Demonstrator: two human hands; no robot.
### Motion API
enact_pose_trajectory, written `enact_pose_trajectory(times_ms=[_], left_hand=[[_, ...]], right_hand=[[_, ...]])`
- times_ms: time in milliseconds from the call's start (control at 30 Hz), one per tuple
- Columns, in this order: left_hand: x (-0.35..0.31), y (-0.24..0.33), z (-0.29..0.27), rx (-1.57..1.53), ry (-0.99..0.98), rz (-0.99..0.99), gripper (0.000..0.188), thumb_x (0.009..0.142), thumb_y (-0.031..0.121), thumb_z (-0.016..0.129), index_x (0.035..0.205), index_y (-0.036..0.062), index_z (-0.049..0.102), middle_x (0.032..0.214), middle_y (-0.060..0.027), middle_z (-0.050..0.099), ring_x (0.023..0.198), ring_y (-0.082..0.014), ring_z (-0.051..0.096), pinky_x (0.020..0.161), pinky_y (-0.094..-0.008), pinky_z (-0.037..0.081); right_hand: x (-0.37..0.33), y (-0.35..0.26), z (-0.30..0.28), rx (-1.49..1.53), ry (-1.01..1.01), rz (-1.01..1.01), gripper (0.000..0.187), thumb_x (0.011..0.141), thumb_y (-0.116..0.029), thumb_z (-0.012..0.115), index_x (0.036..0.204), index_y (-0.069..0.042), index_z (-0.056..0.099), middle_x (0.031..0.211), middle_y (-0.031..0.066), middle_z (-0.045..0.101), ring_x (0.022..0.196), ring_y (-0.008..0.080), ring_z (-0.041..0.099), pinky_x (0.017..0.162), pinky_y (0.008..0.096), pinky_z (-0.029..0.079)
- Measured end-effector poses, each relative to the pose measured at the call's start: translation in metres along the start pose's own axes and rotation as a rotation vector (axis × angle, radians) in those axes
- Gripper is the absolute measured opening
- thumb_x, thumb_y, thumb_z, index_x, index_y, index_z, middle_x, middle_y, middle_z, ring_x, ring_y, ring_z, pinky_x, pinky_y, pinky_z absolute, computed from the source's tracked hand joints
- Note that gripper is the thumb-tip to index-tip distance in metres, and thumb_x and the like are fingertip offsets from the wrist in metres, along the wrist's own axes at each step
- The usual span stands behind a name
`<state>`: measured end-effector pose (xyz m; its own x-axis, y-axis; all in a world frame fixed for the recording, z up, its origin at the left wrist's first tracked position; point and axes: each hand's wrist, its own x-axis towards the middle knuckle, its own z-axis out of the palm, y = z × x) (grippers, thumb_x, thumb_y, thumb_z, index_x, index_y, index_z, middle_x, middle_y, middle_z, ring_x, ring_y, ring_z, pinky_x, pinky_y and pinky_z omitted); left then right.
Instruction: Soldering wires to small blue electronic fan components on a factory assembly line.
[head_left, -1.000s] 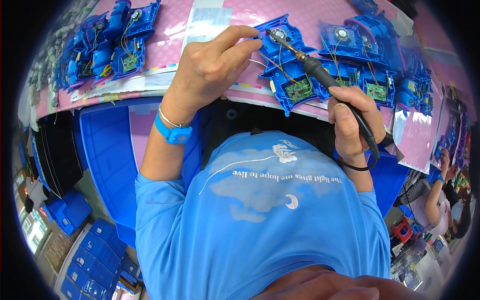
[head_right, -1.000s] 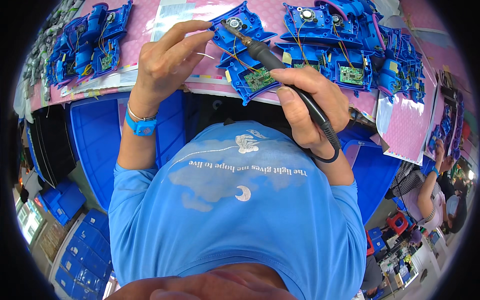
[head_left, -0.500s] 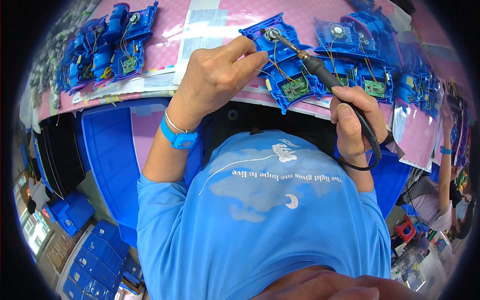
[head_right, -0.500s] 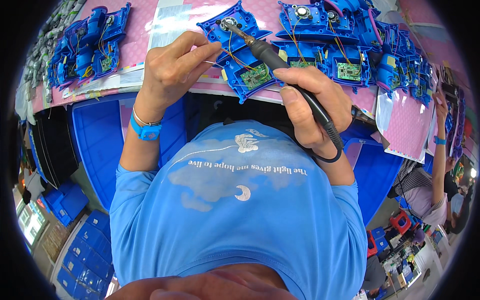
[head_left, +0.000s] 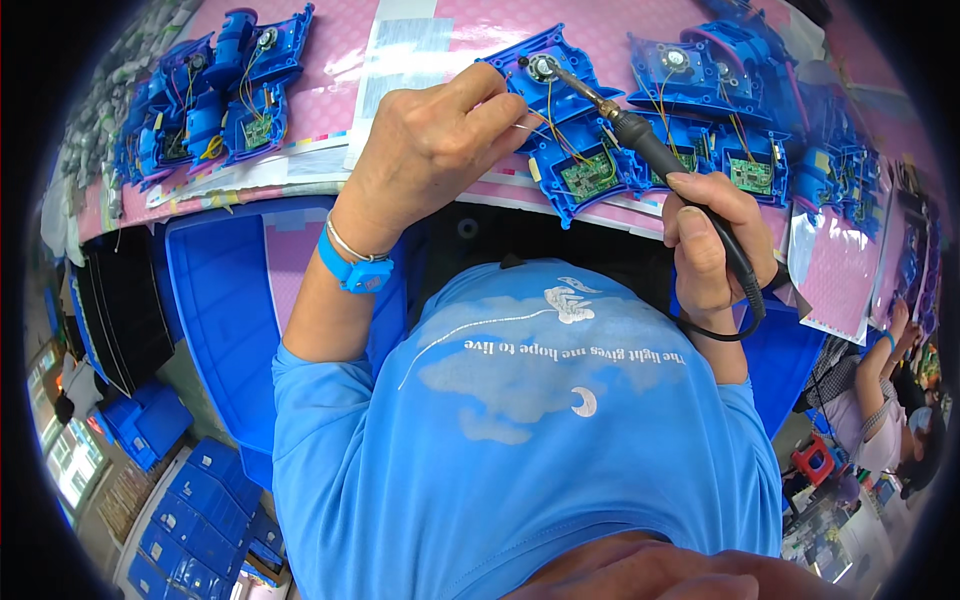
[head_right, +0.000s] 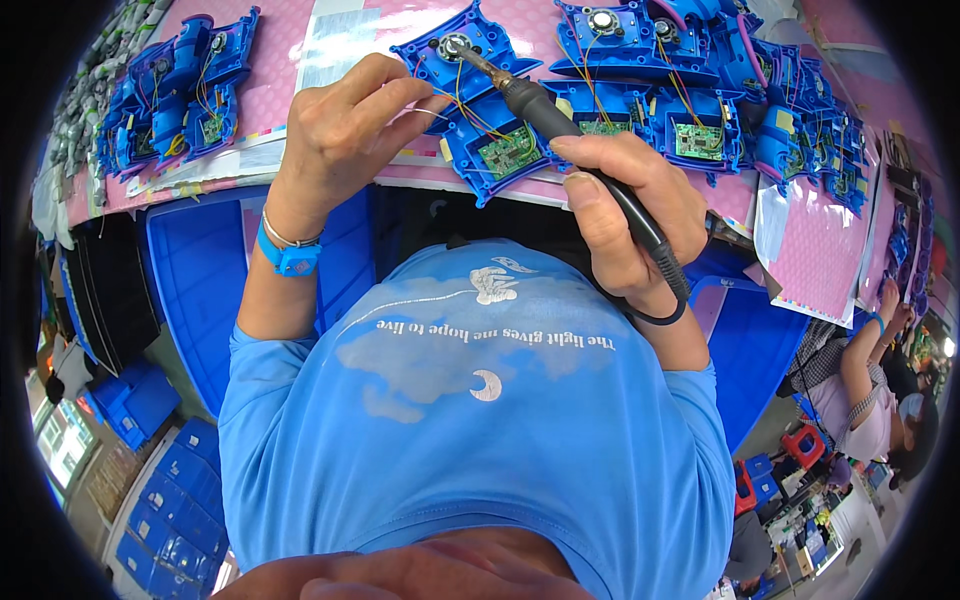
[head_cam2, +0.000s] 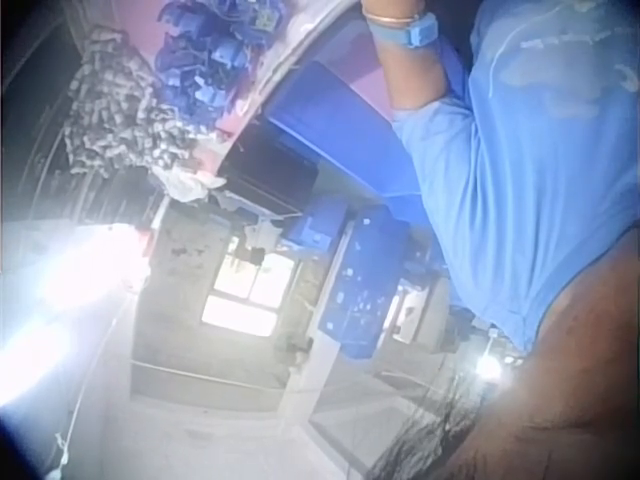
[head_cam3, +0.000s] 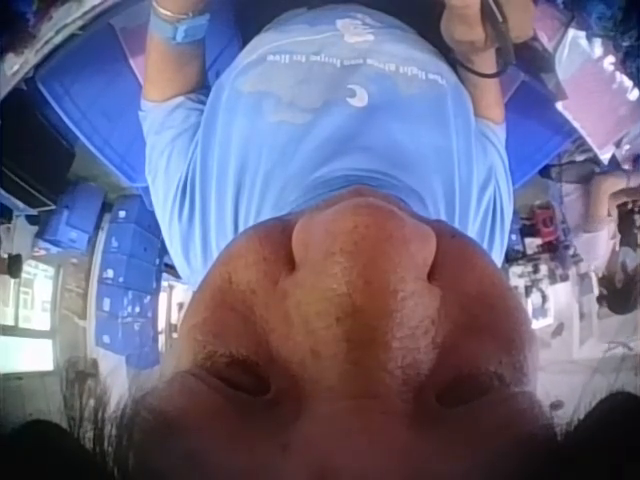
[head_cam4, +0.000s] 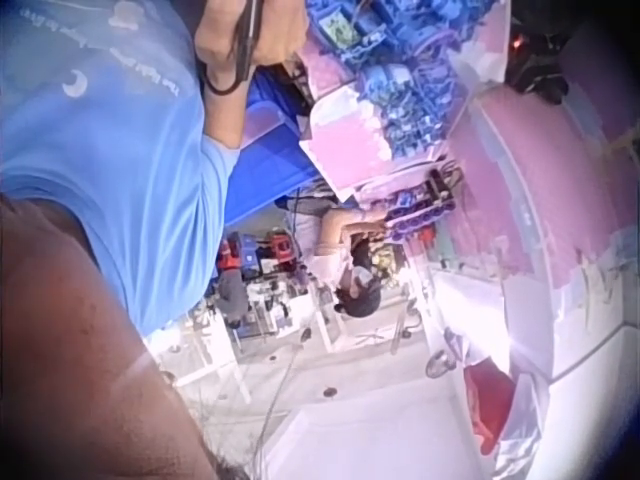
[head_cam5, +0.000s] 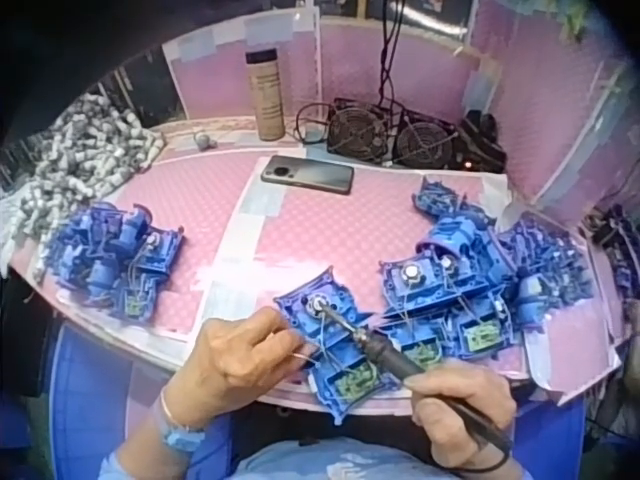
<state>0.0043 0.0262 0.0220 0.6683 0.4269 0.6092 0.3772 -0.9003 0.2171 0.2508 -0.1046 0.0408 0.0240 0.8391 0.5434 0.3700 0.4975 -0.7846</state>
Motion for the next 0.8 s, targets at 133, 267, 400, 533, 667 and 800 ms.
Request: enact_pose_trajectory(times_ms=[133, 267, 400, 533, 667, 800], left_hand=[[0.002, 0.000, -0.002, -0.069, -0.050, -0.023, 0.017, 0.083, 0.015, 0.081, 0.093, 0.0066, 0.069, 0.085, -0.0047, 0.064, 0.065, -0.0188, 0.068, 0.051, -0.0309, 0.051], [0.000, -0.001, 0.000, -0.062, -0.037, -0.030, 0.018, 0.082, 0.012, 0.081, 0.095, 0.0061, 0.070, 0.085, -0.0051, 0.064, 0.065, -0.0191, 0.068, 0.053, -0.0303, 0.052], [0.003, -0.001, 0.000, -0.027, 0.006, -0.030, 0.020, 0.080, 0.011, 0.080, 0.096, 0.0063, 0.069, 0.090, -0.0051, 0.066, 0.067, -0.0189, 0.069, 0.054, -0.0300, 0.053], [0.004, -0.006, 0.003, 0.004, 0.008, 0.092, 0.020, 0.079, 0.007, 0.075, 0.098, 0.0066, 0.068, 0.095, -0.0050, 0.068, 0.070, -0.0193, 0.070, 0.054, -0.0300, 0.054], [0.000, -0.009, 0.006, 0.040, 0.020, 0.130, 0.023, 0.077, 0.006, 0.073, 0.100, 0.0062, 0.068, 0.099, -0.0056, 0.069, 0.071, -0.0198, 0.071, 0.053, -0.0297, 0.054], [-0.002, -0.011, 0.011, 0.052, 0.075, 0.160, 0.025, 0.077, 0.007, 0.073, 0.101, 0.0056, 0.068, 0.101, -0.0062, 0.070, 0.071, -0.0197, 0.071, 0.053, -0.0294, 0.054]], right_hand=[[-0.001, 0.001, -0.001, 0.003, 0.002, 0.001, 0.029, 0.095, -0.012, 0.061, 0.114, 0.009, 0.065, 0.075, 0.0102, 0.059, 0.059, 0.0124, 0.052, 0.053, 0.0270, 0.039], [-0.003, 0.000, -0.001, 0.001, 0.008, 0.001, 0.028, 0.095, -0.012, 0.061, 0.114, 0.009, 0.065, 0.075, 0.0104, 0.059, 0.059, 0.0124, 0.052, 0.053, 0.0270, 0.039], [-0.003, -0.002, 0.000, 0.049, 0.066, 0.091, 0.021, 0.083, -0.005, 0.069, 0.102, 0.005, 0.073, 0.084, 0.0143, 0.072, 0.068, 0.0192, 0.065, 0.062, 0.0299, 0.050], [-0.001, -0.003, 0.000, 0.037, 0.040, 0.097, 0.022, 0.083, -0.005, 0.069, 0.102, 0.004, 0.073, 0.082, 0.0137, 0.071, 0.066, 0.0189, 0.064, 0.060, 0.0292, 0.049], [0.000, -0.002, 0.000, 0.033, 0.023, 0.103, 0.022, 0.082, -0.005, 0.069, 0.102, 0.004, 0.073, 0.080, 0.0132, 0.071, 0.064, 0.0189, 0.064, 0.059, 0.0291, 0.049], [0.001, 0.001, 0.001, -0.008, -0.053, 0.025, 0.027, 0.091, -0.007, 0.059, 0.112, 0.008, 0.066, 0.073, 0.0099, 0.060, 0.060, 0.0127, 0.054, 0.054, 0.0269, 0.040]])
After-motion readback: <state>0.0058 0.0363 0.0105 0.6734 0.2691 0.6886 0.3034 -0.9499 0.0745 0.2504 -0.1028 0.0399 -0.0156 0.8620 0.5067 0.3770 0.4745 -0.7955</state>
